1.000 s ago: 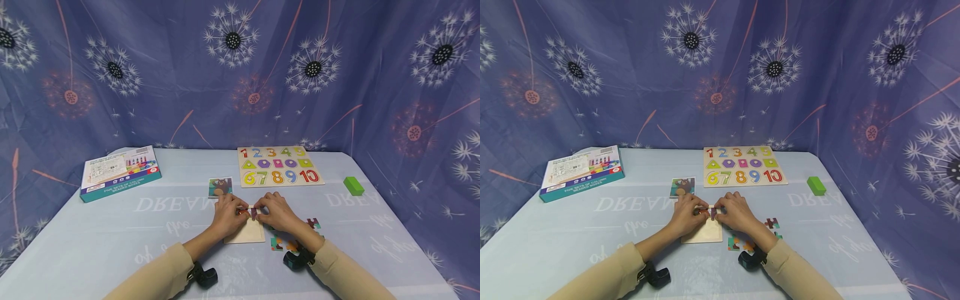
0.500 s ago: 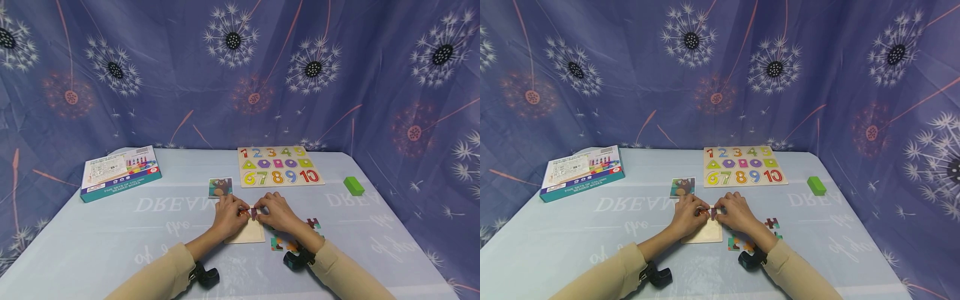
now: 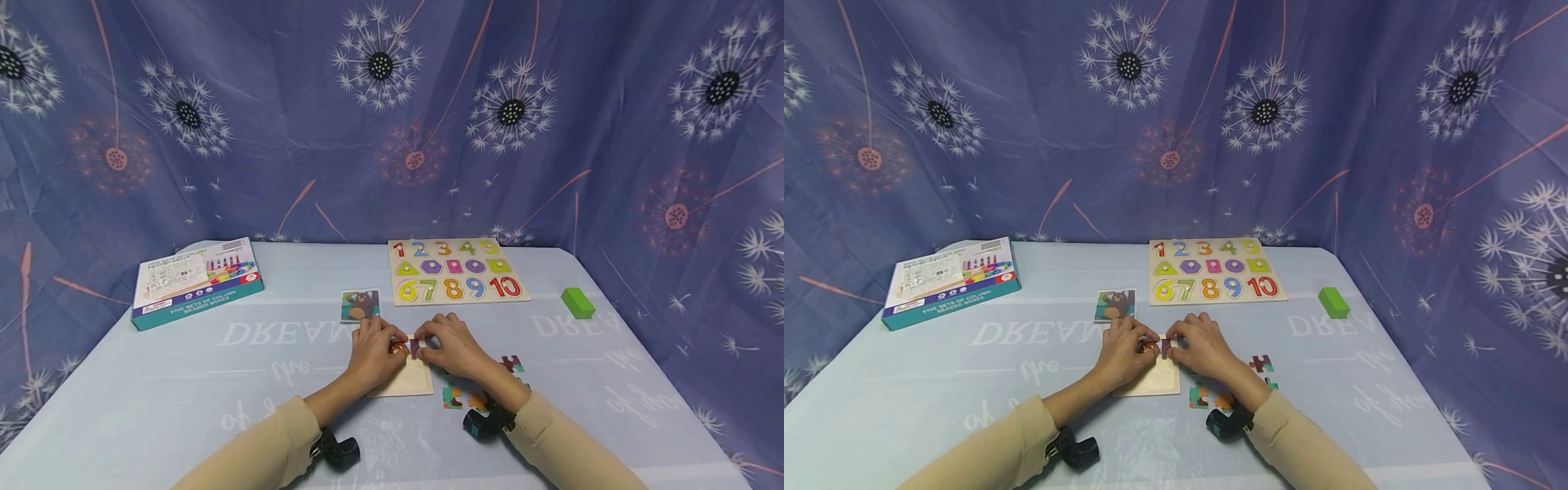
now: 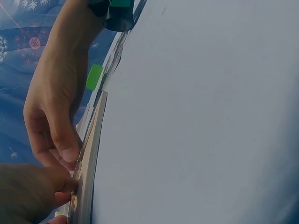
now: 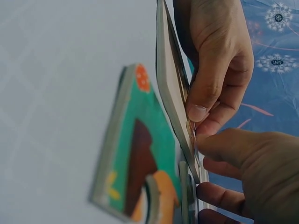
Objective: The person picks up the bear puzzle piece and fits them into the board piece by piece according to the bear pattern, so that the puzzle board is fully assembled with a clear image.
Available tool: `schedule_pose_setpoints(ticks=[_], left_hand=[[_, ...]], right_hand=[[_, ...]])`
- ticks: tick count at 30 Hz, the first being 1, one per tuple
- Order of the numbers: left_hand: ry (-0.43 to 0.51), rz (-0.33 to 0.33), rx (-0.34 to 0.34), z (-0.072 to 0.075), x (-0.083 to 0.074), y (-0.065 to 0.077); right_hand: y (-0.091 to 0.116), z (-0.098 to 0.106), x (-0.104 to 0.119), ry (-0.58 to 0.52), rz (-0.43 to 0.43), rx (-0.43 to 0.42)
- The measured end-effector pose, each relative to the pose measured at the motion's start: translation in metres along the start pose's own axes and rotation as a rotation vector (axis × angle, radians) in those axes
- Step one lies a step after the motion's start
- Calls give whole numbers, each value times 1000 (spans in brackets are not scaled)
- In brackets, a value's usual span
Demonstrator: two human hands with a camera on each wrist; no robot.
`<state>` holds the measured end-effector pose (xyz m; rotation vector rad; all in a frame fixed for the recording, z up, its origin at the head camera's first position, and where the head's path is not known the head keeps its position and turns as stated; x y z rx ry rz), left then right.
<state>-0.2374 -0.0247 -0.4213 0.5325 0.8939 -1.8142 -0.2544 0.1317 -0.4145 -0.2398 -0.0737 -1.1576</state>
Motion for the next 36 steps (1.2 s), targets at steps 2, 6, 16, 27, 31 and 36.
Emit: schedule_pose_setpoints(ticks=[2, 6, 16, 27, 31, 36], left_hand=[[0, -1, 1, 0, 0, 0], [0, -3, 2, 0, 0, 0], [6, 12, 3, -1, 2, 0], [38, 22, 15, 1, 3, 0], [75, 39, 33, 6, 4, 2], [120, 86, 36, 16, 5, 7]], right_hand=[[0, 1, 0, -11, 6, -6], [0, 0, 0, -10, 7, -11], [-1, 1, 3, 36, 6, -10], [-1, -2, 3, 33, 12, -9], [-1, -2, 2, 19, 13, -6], [0, -2, 0, -10, 5, -11]])
Point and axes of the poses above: each hand's wrist, its own y-axis away from the middle knuckle, its own z-axis out of the back of the hand, x = y × z, the point moved 4 cm from there along -y, towards the middle knuckle, and after that the axes turned 13 degrees about y, right-handed, at the moved point
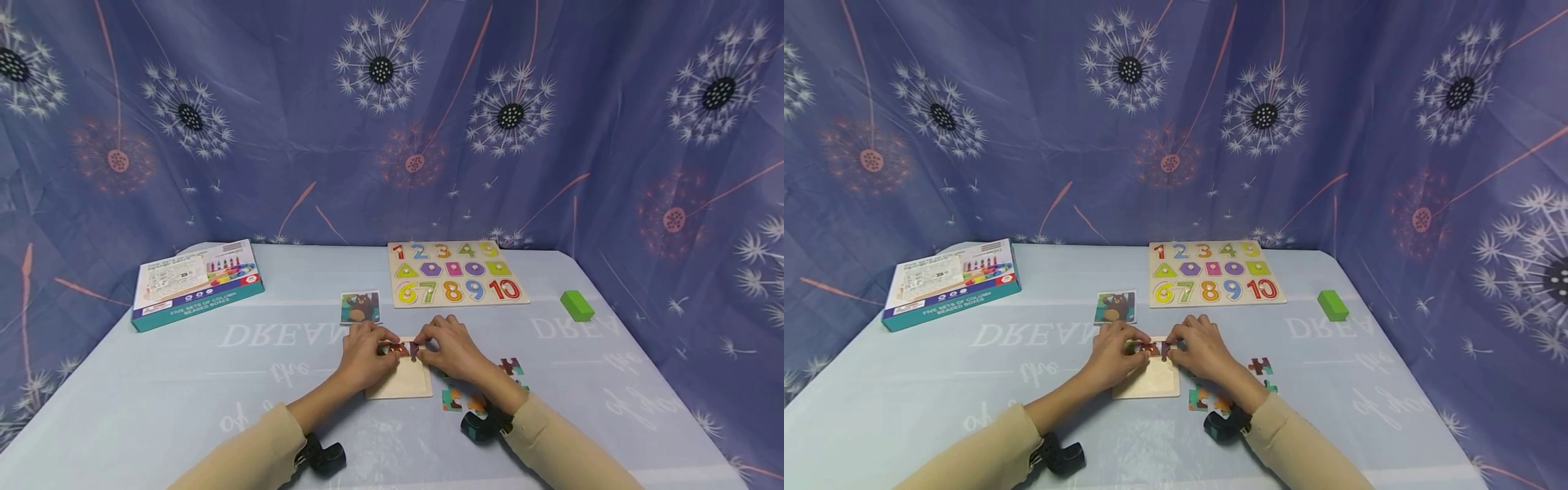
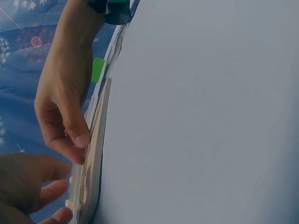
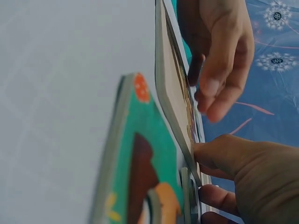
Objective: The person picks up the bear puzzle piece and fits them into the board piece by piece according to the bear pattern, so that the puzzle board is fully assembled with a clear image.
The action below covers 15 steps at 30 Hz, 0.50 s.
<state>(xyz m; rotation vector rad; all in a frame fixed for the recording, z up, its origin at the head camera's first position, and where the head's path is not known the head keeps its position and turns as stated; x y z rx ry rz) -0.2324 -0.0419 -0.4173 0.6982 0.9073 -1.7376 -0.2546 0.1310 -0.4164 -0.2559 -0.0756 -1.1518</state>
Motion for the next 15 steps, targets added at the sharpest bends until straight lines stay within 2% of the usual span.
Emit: schedule_pose_setpoints(ticks=[5, 10, 12, 15], left_hand=[[33, 44, -4, 15, 5, 11], [54, 72, 37, 32, 12, 24], [51, 66, 58, 38, 15, 29], [34, 21, 79, 44, 16, 34]], right_hand=[[1, -2, -1, -6, 1, -1], [2, -2, -2, -14, 10, -9], [2, -2, -2, -16, 8, -14], [2, -3, -2, -22, 4, -15]])
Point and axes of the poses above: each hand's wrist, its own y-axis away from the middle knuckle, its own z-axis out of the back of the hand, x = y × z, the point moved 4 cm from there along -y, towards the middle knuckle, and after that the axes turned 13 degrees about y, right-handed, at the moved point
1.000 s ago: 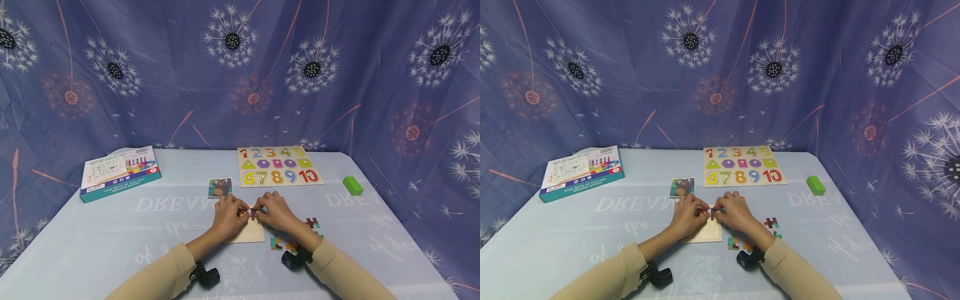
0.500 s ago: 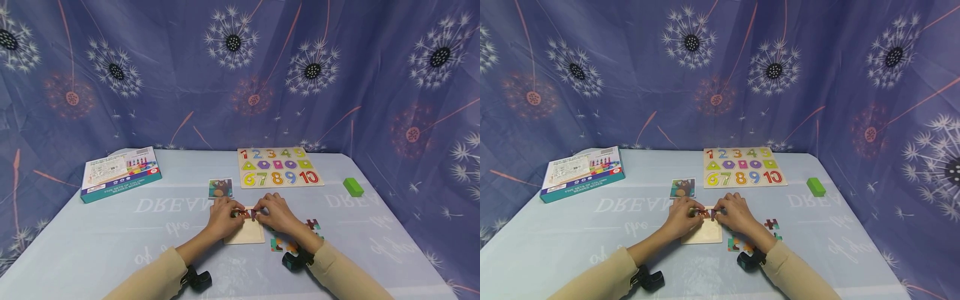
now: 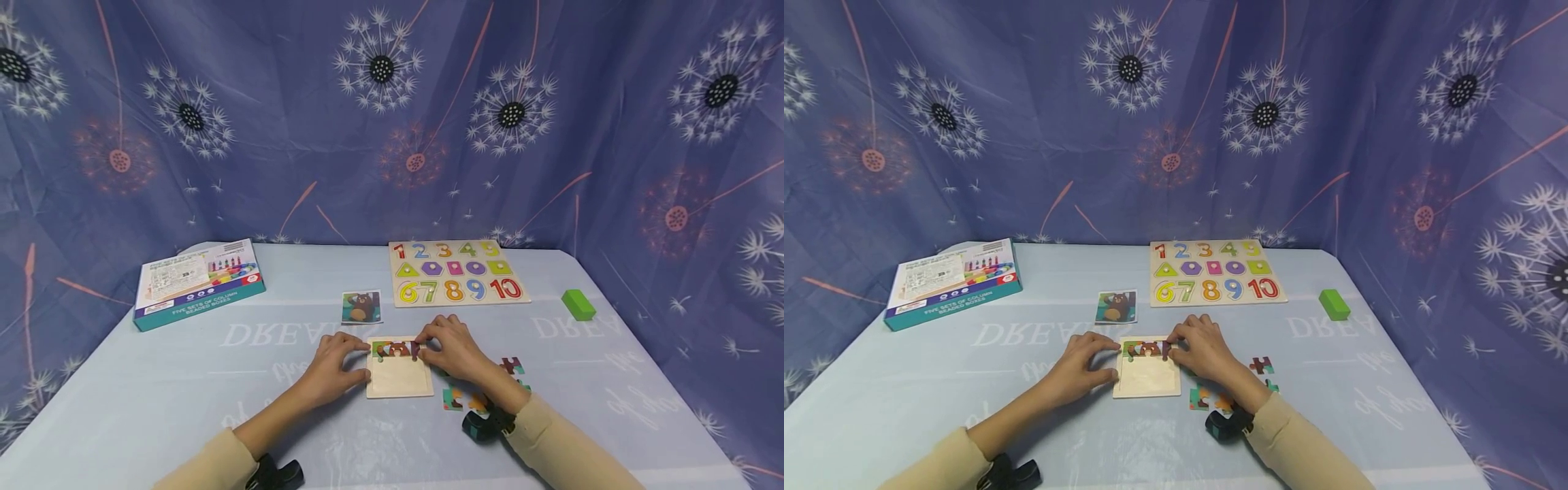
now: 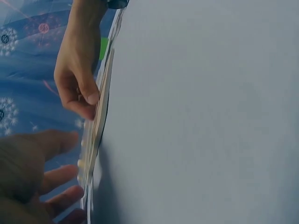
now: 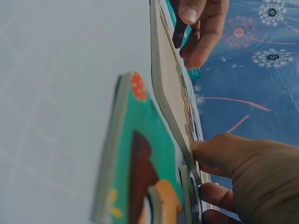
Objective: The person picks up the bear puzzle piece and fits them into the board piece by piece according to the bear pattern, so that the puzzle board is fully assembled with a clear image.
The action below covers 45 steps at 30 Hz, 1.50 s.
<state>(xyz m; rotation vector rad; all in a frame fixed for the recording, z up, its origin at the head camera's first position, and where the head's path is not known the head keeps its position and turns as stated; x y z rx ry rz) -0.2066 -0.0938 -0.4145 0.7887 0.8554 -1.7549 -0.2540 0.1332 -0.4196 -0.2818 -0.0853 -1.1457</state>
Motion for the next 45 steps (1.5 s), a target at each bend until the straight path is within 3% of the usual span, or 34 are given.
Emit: schedule_pose_setpoints(ticks=[4, 11, 29, 40, 45], left_hand=[[-41, -76, 32, 2, 2, 4], [-45, -44, 91, 0, 7, 2], [-81, -67, 88, -3, 10, 4], [-84, -62, 90, -3, 11, 3], [-91, -65, 86, -3, 11, 4]], right_hand=[[0, 0, 0, -6, 1, -2], [1, -1, -1, -10, -7, -5], [3, 4, -5, -67, -5, 29], [23, 22, -19, -38, -27, 39], [36, 24, -26, -8, 5, 67]])
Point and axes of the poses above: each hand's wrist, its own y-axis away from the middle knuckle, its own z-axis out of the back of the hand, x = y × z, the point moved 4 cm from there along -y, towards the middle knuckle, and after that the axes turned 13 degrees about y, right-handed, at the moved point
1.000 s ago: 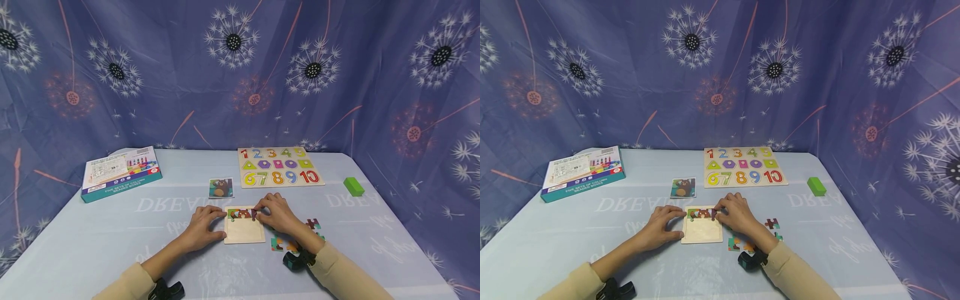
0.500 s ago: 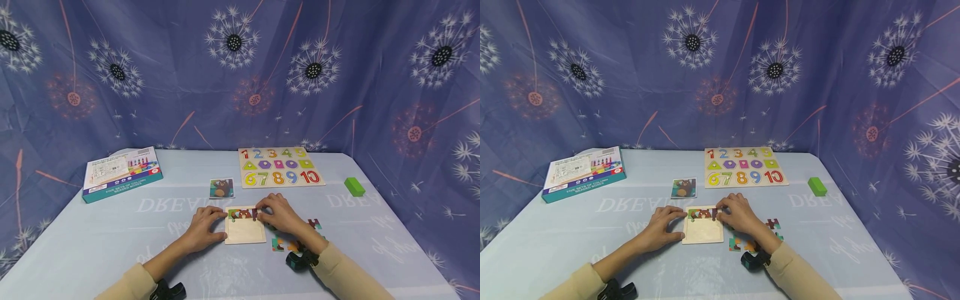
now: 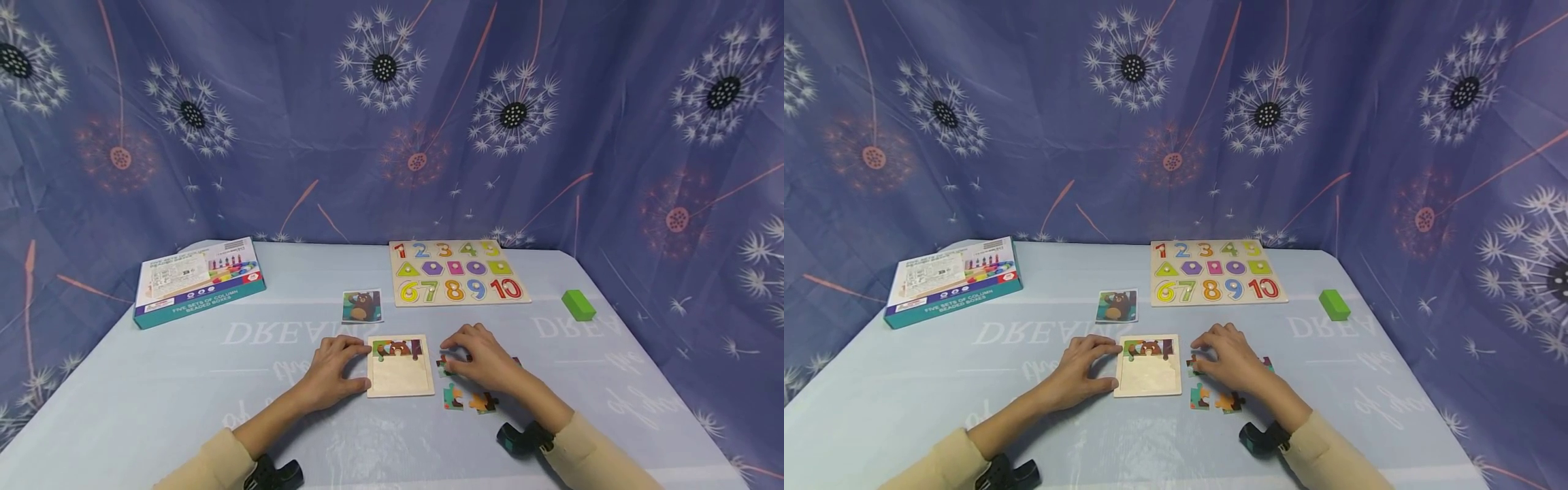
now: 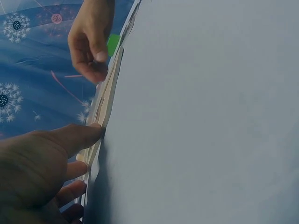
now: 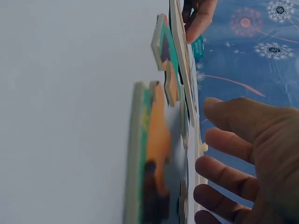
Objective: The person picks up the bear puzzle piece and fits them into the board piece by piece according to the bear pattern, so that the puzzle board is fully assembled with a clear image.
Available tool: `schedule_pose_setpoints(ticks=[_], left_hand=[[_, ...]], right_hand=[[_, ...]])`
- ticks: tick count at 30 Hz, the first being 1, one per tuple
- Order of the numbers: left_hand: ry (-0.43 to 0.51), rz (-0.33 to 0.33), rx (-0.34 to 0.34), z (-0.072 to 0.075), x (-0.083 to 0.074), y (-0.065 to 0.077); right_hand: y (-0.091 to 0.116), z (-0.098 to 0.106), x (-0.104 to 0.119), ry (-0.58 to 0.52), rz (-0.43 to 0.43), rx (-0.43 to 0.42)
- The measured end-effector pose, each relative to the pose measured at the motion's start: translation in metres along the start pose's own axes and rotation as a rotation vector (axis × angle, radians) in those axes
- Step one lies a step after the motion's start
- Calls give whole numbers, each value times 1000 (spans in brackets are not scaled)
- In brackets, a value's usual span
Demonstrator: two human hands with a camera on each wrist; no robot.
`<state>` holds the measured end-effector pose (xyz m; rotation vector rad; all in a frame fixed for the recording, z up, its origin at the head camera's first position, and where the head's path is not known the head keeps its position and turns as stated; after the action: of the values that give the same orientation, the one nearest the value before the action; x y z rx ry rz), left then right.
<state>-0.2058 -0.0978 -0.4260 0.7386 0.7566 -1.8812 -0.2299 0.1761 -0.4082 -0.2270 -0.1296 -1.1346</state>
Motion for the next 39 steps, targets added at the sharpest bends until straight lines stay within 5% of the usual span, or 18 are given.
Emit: schedule_pose_setpoints(ticks=[9, 39], left_hand=[[3, -1, -3, 0, -1, 0], [22, 18, 8, 0, 1, 1]], right_hand=[[13, -2, -10, 25, 13, 47], [16, -8, -10, 45, 9, -34]])
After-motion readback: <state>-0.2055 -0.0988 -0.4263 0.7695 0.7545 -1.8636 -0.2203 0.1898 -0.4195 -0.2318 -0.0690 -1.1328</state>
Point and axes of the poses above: each hand's wrist, its own y-axis away from the middle knuckle, its own z-axis out of the back of the hand, x = y × z, the point moved 4 cm from there along -y, towards the middle knuckle, and after that the axes turned 13 degrees about y, right-handed, at the moved point
